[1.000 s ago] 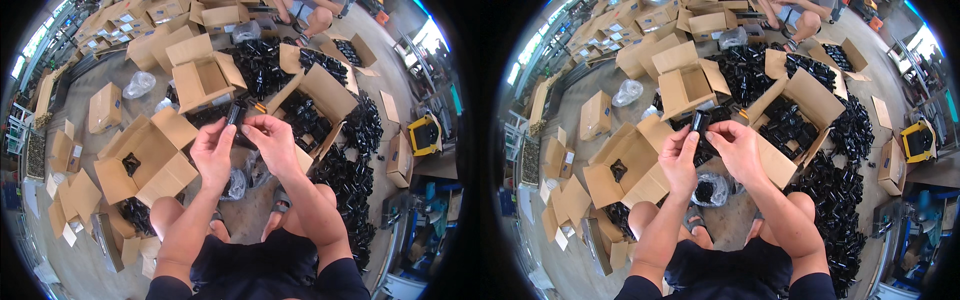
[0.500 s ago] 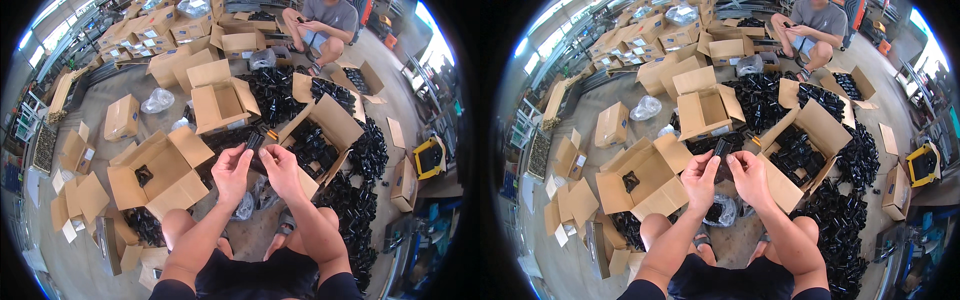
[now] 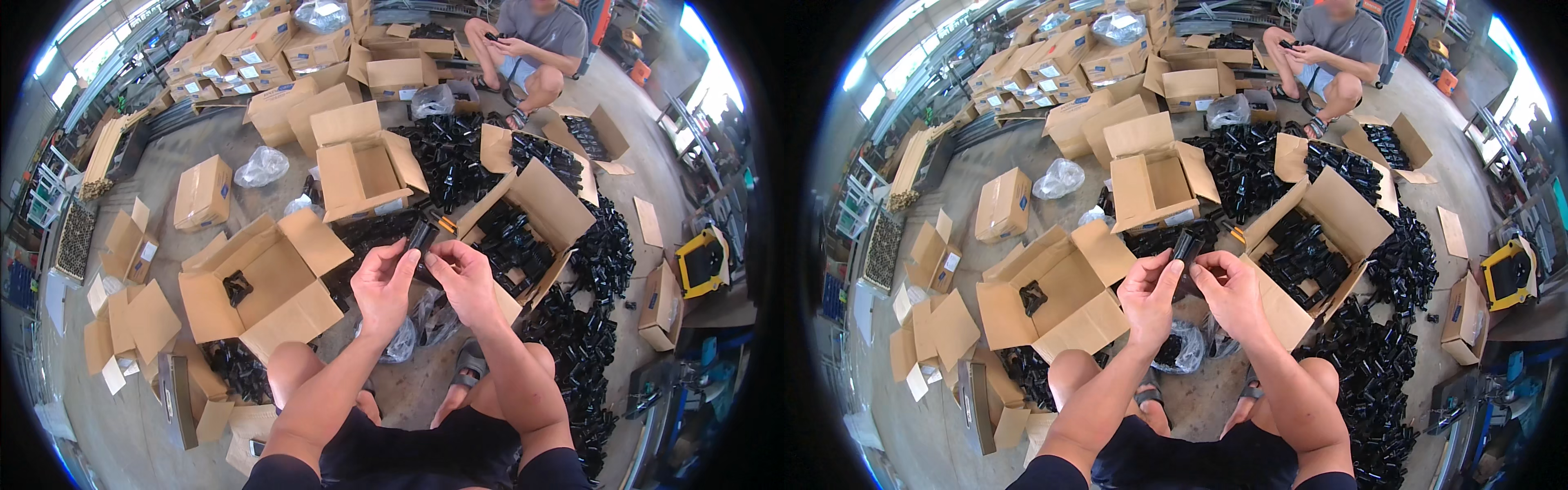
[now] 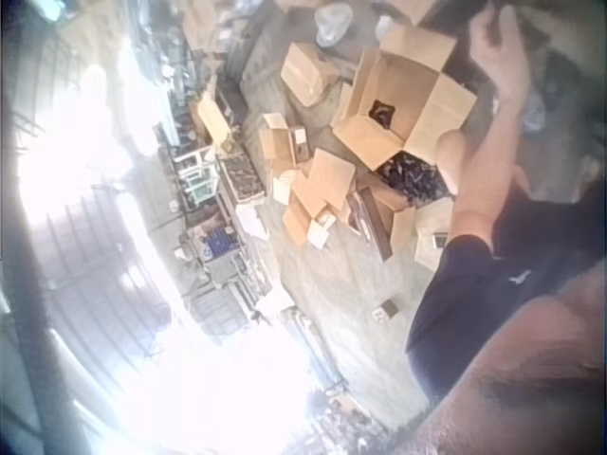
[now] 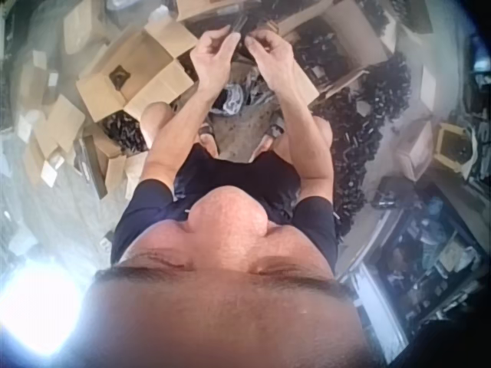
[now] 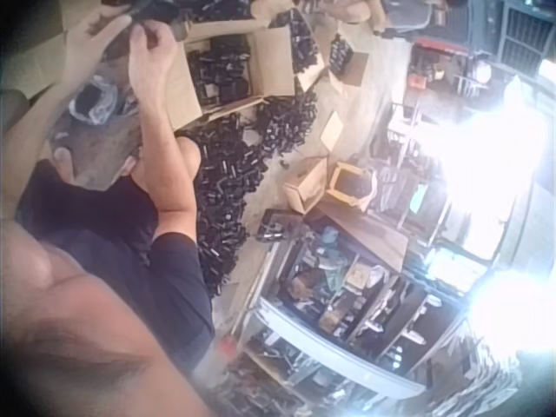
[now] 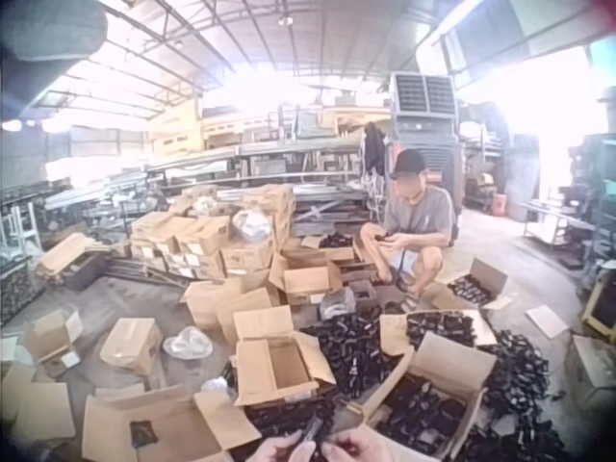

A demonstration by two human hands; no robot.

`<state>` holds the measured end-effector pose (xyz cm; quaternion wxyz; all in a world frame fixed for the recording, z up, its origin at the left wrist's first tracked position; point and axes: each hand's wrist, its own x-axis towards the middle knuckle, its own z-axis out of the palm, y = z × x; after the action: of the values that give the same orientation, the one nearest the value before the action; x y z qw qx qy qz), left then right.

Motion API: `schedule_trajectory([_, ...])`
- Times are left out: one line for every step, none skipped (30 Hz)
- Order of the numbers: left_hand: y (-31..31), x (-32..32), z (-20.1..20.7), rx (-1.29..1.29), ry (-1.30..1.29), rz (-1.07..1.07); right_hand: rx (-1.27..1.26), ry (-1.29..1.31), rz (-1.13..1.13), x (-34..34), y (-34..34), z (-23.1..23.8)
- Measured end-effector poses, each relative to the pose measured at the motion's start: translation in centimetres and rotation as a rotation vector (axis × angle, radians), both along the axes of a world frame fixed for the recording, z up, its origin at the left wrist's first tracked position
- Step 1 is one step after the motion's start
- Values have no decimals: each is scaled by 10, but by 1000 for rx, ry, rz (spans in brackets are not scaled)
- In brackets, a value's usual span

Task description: The person picks up a small black plastic component and inserts a small yellow connector piece into it by hand.

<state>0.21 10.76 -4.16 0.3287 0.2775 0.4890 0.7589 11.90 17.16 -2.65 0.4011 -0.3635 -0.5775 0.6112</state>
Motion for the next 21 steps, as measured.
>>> schedule_trajectory([0, 0, 1, -5, 2, -2, 6, 38, -23, 0, 1, -4])
schedule_trajectory([0, 0, 1, -11, 5, -4, -8, 5, -5, 1, 1, -3])
schedule_trajectory([0, 1, 0, -7, 6, -1, -22, -28, 12, 3, 2, -2])
schedule_trajectory([0, 0, 0, -1, 12, 3, -34, -56, 31, 3, 3, 0])
schedule_trajectory([1, 0, 0, 5, 17, 8, -9, -59, 24, 3, 3, 0])
schedule_trajectory([2, 0, 1, 7, 17, 11, 15, -62, 17, 1, 2, 0])
schedule_trajectory([2, 1, 1, 5, 16, 13, 35, -67, 9, 1, 1, -1])
schedule_trajectory([1, 1, 0, 2, 14, 15, 21, -59, 37, 3, 3, -4])
schedule_trajectory([0, 2, 0, 3, 18, 19, 24, -19, 28, 3, 2, -6])
schedule_trajectory([-1, 3, -1, 4, 24, 25, 27, 23, 22, 2, 0, -9])
schedule_trajectory([-1, 2, -1, 4, 30, 32, 29, 66, 17, 0, 0, -10])
schedule_trajectory([0, 2, 0, 16, 29, 26, 19, 40, 22, -1, 1, -6])
schedule_trajectory([1, 2, 1, 25, 28, 19, 8, 15, 26, 1, 2, 0])
schedule_trajectory([1, 2, 1, 33, 27, 13, -4, -10, 32, 1, 3, 3])
schedule_trajectory([1, 1, 0, 36, 20, 14, -11, -6, 28, 0, 2, 3])
schedule_trajectory([2, 0, -1, 40, 12, 13, -16, -3, 23, -1, 0, 4])
schedule_trajectory([2, 0, -2, 44, 4, 13, -22, 0, 18, -3, -1, 4])
schedule_trajectory([0, -1, -2, 31, 5, 19, -22, 7, 34, -2, -2, 3])
schedule_trajectory([0, 0, -1, 35, 9, 20, -22, 15, 51, 0, -2, 1])
schedule_trajectory([0, 1, -1, 38, 12, 21, -23, 24, 68, 0, -1, 1])
schedule_trajectory([0, 2, 0, 42, 16, 20, -18, 51, 38, -3, -1, 1])
